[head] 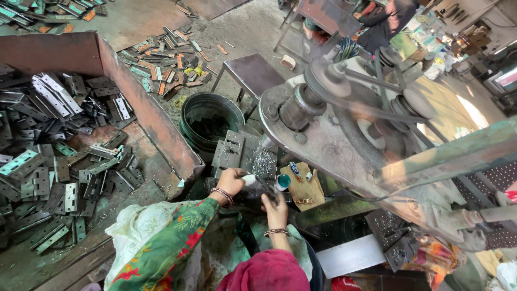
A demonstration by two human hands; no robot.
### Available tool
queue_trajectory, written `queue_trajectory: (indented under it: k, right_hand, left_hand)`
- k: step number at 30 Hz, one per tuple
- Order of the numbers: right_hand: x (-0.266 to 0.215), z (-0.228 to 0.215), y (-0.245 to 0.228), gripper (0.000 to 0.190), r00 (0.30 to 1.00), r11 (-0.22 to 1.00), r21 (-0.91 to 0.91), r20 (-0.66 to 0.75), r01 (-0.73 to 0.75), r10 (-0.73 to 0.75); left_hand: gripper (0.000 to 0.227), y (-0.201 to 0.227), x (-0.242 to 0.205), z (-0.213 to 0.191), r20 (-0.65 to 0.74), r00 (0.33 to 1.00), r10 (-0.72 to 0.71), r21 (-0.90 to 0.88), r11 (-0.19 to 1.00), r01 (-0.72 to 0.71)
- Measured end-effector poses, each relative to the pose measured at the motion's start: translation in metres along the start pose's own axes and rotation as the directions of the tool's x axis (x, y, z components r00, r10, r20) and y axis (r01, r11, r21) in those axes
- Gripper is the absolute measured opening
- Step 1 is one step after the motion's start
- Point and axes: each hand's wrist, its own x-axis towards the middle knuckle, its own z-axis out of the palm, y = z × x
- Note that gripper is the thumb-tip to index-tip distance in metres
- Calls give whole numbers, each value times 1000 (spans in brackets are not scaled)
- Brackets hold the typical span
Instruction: The person repeatedly picks up small metal plates from a bin, places them under a press machine, and operates the press to stamp or shape them. Finished plates are placed into a nearby bin. The process is continuous and repetitive.
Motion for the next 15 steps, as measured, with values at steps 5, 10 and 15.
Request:
queue_trajectory:
  k: [5,10,15]
  right_hand:
    - [14,26,-28,33,958,954,-141,-76,266,-278]
    - [-4,57,-38,55,768,366,-692,450,623,-456]
    - [-47,52,-29,55,814,406,-715,418,569,-403]
  left_hand:
    - [33,15,16,-12,-42,996,80,505,862,-48]
    - [25,18,14,-13,73,983,171,850,505,-151]
    - [33,10,-5,13,298,955,-12,901,334,-277]
